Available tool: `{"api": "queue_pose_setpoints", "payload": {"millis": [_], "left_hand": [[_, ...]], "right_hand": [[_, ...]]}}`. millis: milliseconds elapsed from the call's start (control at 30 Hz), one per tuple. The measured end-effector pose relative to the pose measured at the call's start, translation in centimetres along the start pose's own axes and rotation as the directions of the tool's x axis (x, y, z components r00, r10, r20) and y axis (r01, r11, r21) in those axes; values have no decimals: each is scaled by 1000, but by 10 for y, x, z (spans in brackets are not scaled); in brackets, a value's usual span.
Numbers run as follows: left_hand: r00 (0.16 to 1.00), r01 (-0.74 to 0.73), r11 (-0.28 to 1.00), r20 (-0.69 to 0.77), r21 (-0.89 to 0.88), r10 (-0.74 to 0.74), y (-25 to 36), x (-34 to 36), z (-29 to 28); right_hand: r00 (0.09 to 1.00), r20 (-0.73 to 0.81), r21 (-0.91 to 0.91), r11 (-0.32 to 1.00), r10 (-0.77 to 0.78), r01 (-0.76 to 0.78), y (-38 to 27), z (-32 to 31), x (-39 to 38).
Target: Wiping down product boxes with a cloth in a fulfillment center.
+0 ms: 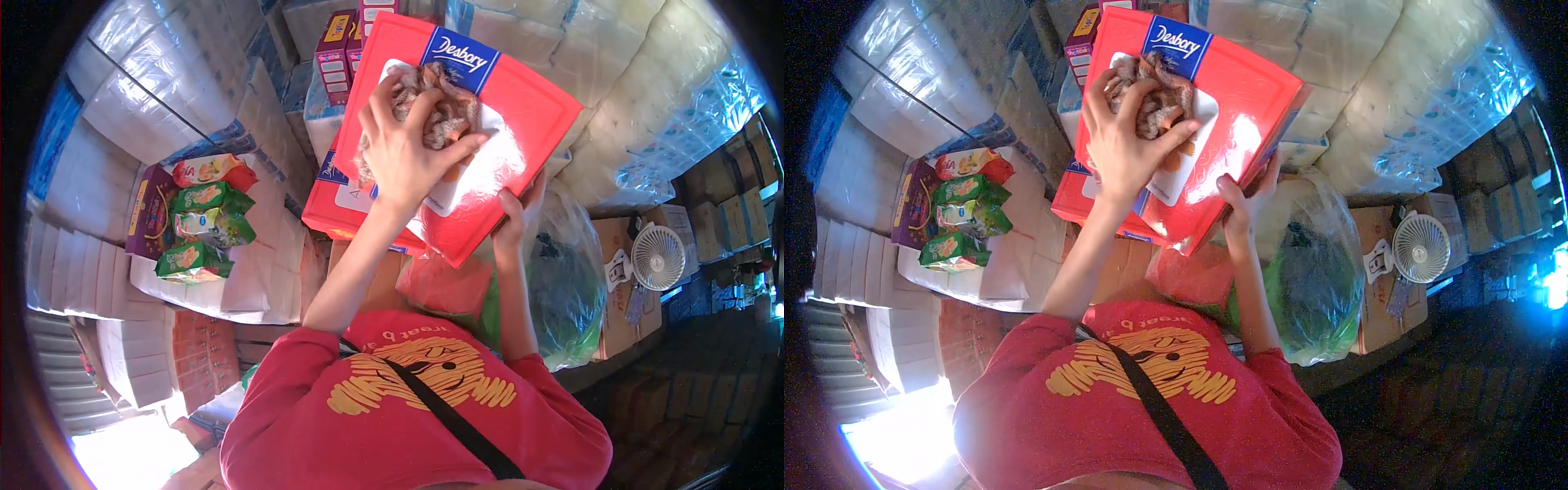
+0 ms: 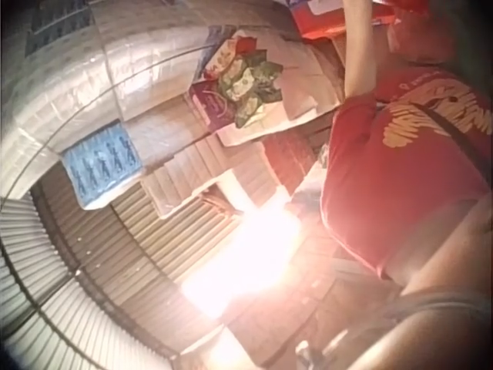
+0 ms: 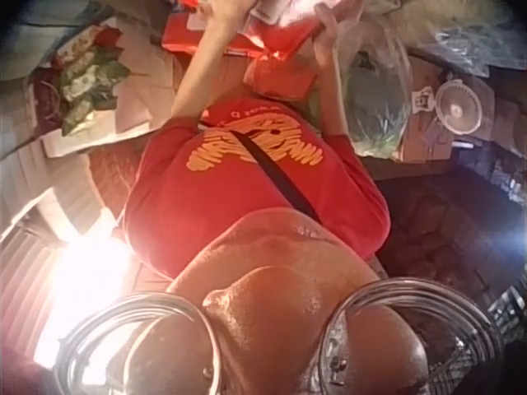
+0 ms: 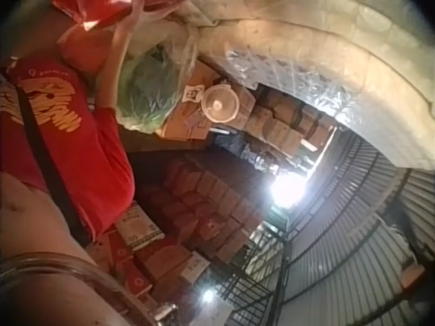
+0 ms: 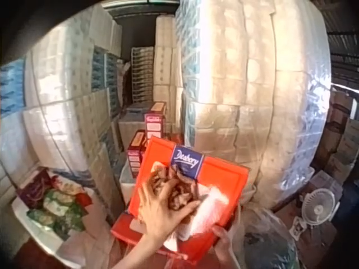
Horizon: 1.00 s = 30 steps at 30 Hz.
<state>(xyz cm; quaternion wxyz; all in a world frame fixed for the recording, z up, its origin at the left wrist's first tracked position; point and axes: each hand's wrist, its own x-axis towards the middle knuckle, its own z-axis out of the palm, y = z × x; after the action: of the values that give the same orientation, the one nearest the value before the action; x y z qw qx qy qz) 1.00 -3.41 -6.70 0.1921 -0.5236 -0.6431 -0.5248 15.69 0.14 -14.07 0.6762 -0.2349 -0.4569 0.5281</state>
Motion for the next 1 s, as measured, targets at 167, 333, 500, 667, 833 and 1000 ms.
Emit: {"api": "queue_pose_setpoints", "payload": {"millis": [167,333,500,667,833,1000], "left_hand": [[985,-173,983,-26,-68,172,14,-5,9],[849,-528,849,-50,-9,527,22,-1,12],[925,-259,948,-233,186,299,-30,72,2],[916,-215,951,-292,220,275,-15,75,2],[815,-540,829,-158,145,558,84,7,35],[840,-472,861,-199,191,505,27,49,34]], "right_hand": [[999,35,-79,997,-14,16,0,2,2],[995,94,-13,1000,23,-22,14,-14,8],[989,62,80,987,138,-142,2,-23,-1],[971,86,112,966,225,-234,1,-11,-2],[985,-138,-428,890,105,-155,98,-48,7],[956,245,305,923,162,-235,19,-24,1]]}}
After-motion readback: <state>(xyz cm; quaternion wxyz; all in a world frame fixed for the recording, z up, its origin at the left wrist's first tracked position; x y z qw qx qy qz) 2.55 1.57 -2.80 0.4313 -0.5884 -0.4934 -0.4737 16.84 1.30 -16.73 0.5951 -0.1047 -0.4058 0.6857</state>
